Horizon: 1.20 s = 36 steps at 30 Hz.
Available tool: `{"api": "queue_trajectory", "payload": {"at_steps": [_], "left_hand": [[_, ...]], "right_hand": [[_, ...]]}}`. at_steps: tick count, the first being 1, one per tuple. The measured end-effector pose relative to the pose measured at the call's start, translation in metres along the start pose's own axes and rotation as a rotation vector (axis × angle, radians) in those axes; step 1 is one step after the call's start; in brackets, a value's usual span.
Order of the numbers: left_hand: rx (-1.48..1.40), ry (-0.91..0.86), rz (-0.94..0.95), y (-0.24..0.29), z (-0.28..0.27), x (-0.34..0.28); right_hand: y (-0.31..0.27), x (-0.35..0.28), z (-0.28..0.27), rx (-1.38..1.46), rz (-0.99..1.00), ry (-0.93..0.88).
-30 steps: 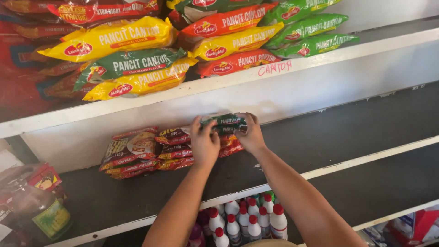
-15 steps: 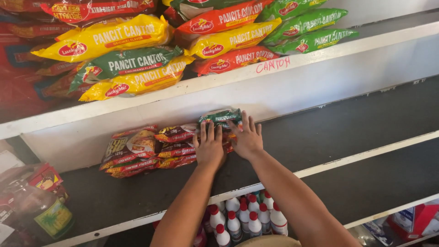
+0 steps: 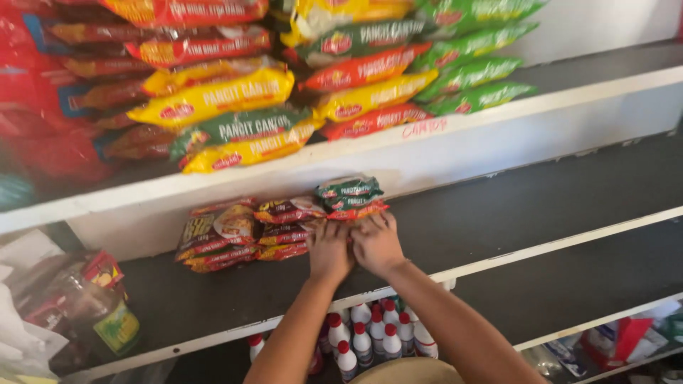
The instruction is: Organizing and arranging various instant noodle packets on a store shelf.
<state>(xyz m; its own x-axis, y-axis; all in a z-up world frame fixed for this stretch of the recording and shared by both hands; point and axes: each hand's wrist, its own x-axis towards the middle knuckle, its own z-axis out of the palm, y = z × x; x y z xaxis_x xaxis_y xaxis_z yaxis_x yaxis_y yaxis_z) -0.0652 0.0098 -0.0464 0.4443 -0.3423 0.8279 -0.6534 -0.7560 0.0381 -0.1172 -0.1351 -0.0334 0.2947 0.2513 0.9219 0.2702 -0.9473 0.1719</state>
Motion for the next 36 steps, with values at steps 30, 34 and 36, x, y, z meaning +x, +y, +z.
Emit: {"api": "queue_trajectory", "payload": {"at_steps": [30, 34, 36], "left_hand": [[-0.281, 0.415, 0.024, -0.003, -0.364, 0.073], [-0.398, 0.334, -0.046, -0.023, -0.359, 0.087], [-0.411, 0.304, -0.039, -0.031, -0.357, 0.104]], "right_hand": [[-0.099, 0.188, -0.229, 0.341, -0.053, 0.136], [-0.101, 0.194, -0.233, 0.345, -0.047, 0.149], [-0.101, 0.206, -0.235, 0.526, 0.142, -0.028]]}}
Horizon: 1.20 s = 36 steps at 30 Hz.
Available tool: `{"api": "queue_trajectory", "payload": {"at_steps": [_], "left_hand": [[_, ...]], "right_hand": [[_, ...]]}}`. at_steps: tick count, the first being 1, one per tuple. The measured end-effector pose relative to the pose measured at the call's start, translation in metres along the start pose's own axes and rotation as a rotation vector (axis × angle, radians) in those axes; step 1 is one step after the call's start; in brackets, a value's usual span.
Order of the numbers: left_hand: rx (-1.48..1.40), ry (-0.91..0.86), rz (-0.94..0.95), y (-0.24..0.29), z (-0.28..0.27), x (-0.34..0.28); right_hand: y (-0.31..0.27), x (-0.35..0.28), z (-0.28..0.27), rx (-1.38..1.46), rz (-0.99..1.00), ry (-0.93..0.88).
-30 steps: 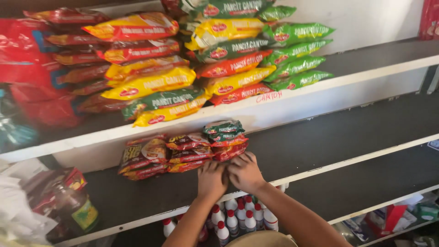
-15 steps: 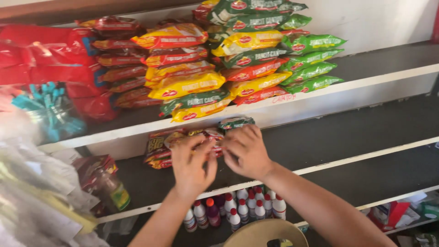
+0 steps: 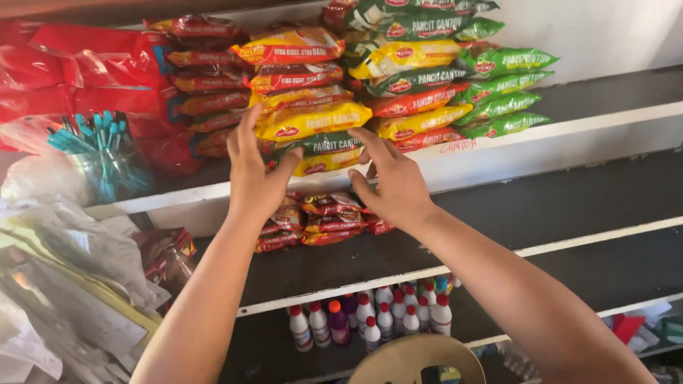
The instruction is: Organizing and arranging various instant noodle packets on a store shelf.
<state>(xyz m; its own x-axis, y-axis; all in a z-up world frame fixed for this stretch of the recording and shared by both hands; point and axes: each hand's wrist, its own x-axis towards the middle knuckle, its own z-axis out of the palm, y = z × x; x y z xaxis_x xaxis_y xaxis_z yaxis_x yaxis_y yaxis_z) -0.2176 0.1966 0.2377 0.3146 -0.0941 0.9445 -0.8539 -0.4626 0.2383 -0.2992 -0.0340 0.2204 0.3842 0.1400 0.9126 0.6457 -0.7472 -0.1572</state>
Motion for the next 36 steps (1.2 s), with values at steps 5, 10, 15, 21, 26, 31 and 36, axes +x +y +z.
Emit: {"api": "queue_trajectory", "payload": {"at_steps": [5, 10, 15, 21, 26, 31, 36], "left_hand": [[-0.037, -0.093, -0.248, 0.004, 0.002, 0.013], [-0.005, -0.067, -0.410, -0.002, 0.006, 0.022], [-0.465, 0.053, -0.431, -0.019, 0.013, 0.033], [-0.922, 0.146, -0.466, 0.014, -0.003, 0.022], [-0.834, 0.118, -0.156, 0.031, -0.018, -0.026], [-0.676, 0.096, -0.047, 0.047, -0.032, -0.084], [-0.274, 0.178, 0.178, 0.026, -0.010, -0.151]], "right_hand": [[-0.009, 0.001, 0.009, 0.205, 0.090, -0.073], [0.002, 0.007, 0.030, 0.367, 0.173, -0.140], [0.024, 0.011, 0.051, 0.713, 0.354, -0.142], [0.012, 0.018, 0.032, 1.168, 0.719, -0.187], [0.010, -0.003, 0.029, 1.453, 0.670, -0.212], [0.002, -0.046, 0.023, 1.465, 0.485, -0.124], [0.033, -0.122, 0.036, 1.054, 0.365, -0.140]]}}
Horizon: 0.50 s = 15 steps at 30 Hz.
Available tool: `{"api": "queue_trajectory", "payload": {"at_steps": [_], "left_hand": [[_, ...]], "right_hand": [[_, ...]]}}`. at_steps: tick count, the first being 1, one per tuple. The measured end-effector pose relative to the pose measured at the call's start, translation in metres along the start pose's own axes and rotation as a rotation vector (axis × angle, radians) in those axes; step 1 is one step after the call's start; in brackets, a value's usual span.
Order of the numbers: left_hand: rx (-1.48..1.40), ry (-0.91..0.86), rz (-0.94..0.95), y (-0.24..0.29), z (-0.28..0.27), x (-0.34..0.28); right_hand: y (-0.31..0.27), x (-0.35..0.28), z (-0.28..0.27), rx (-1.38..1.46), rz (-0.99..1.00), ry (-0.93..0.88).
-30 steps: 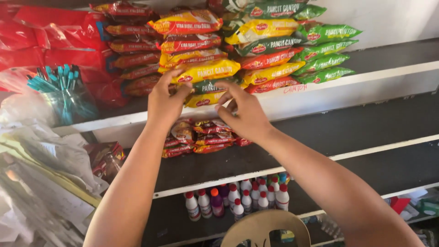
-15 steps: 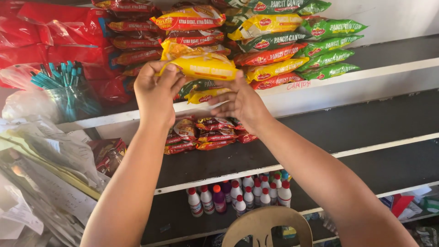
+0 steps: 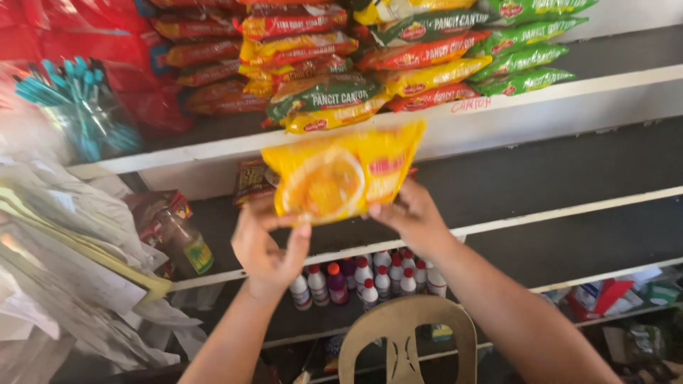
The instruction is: Organizing and arranging various instant noodle packets on a store shelf.
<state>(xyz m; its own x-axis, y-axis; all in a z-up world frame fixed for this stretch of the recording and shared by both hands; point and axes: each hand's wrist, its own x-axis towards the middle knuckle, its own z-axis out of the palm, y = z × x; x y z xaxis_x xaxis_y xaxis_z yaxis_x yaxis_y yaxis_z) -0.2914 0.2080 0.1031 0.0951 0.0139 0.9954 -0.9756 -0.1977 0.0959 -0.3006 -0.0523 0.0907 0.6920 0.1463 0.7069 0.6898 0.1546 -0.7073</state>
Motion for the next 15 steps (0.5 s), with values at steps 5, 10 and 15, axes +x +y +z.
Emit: {"api": "queue_trajectory", "payload": {"at_steps": [5, 10, 15], "left_hand": [[0.087, -0.024, -0.034, -0.020, 0.023, -0.062], [0.097, -0.071, -0.311, -0.050, 0.047, -0.113], [0.225, -0.128, -0.514, -0.068, 0.065, -0.128]], "right_hand": [[0.072, -0.044, -0.023, -0.017, 0.168, 0.058], [0.109, -0.061, -0.036, -0.158, 0.269, 0.140], [0.112, -0.056, -0.036, -0.494, 0.455, 0.229]]}}
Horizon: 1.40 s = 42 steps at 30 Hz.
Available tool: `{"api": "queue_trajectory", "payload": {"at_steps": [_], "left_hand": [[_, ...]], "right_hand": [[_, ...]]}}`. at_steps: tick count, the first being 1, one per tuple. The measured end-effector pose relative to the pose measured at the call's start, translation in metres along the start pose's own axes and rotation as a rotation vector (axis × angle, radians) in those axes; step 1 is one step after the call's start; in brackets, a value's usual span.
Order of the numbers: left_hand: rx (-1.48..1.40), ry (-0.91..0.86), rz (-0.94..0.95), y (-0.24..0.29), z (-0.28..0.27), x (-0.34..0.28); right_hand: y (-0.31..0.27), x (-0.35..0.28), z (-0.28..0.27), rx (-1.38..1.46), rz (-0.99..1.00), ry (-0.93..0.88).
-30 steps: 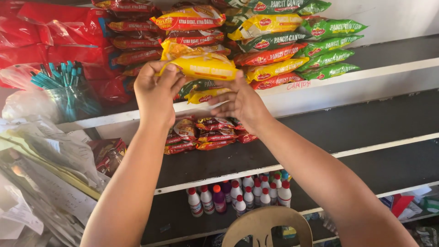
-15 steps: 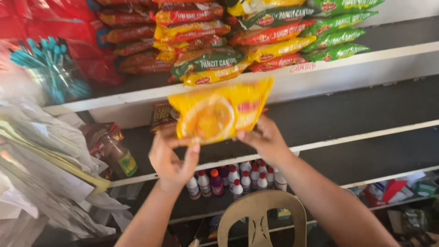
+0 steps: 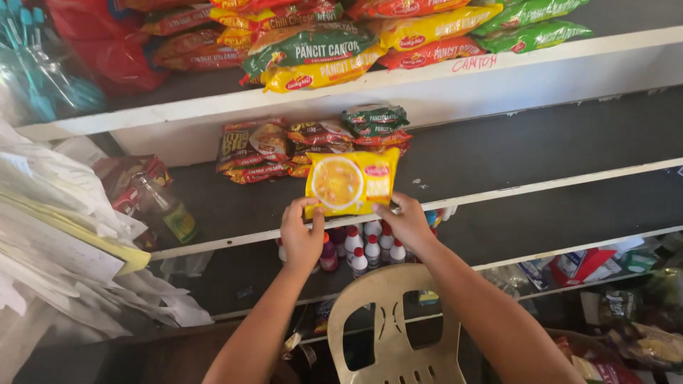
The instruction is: Organizing and arranging various instant noodle packets on a store shelf.
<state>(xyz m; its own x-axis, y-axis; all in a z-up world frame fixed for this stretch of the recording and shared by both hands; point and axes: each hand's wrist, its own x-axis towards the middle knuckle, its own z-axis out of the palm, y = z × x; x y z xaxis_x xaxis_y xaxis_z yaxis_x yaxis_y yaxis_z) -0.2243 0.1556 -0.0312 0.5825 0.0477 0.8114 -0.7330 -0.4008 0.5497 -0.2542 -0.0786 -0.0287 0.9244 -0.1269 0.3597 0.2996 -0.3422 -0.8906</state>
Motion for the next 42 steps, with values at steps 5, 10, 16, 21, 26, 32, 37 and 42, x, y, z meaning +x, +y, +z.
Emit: {"api": "queue_trajectory", "payload": {"at_steps": [5, 10, 16, 21, 26, 32, 37, 42], "left_hand": [[0.114, -0.094, 0.037, -0.020, 0.014, -0.002], [0.184, -0.117, 0.018, -0.042, 0.028, -0.001], [0.307, -0.148, -0.095, -0.054, 0.033, 0.008], [0.366, -0.277, -0.361, -0.055, 0.033, 0.022], [0.382, -0.240, -0.378, -0.054, 0.032, 0.023], [0.435, -0.156, -0.323, -0.052, 0.037, 0.016], [0.436, -0.158, -0.270, -0.048, 0.032, 0.015], [0.236, -0.074, -0.121, -0.076, 0.030, 0.006]], "right_hand": [[0.009, 0.014, 0.005, -0.191, 0.047, 0.041], [0.022, 0.032, 0.013, -0.490, 0.036, 0.095], [0.038, 0.055, 0.020, -0.567, 0.122, 0.056], [0.036, 0.073, 0.021, -0.586, 0.293, -0.041], [0.034, 0.071, 0.025, -0.595, 0.341, 0.018], [0.058, 0.072, 0.025, -0.547, 0.181, 0.172], [0.067, 0.070, 0.020, -0.501, 0.134, 0.209], [0.066, 0.064, 0.013, -0.450, 0.066, 0.186]]}}
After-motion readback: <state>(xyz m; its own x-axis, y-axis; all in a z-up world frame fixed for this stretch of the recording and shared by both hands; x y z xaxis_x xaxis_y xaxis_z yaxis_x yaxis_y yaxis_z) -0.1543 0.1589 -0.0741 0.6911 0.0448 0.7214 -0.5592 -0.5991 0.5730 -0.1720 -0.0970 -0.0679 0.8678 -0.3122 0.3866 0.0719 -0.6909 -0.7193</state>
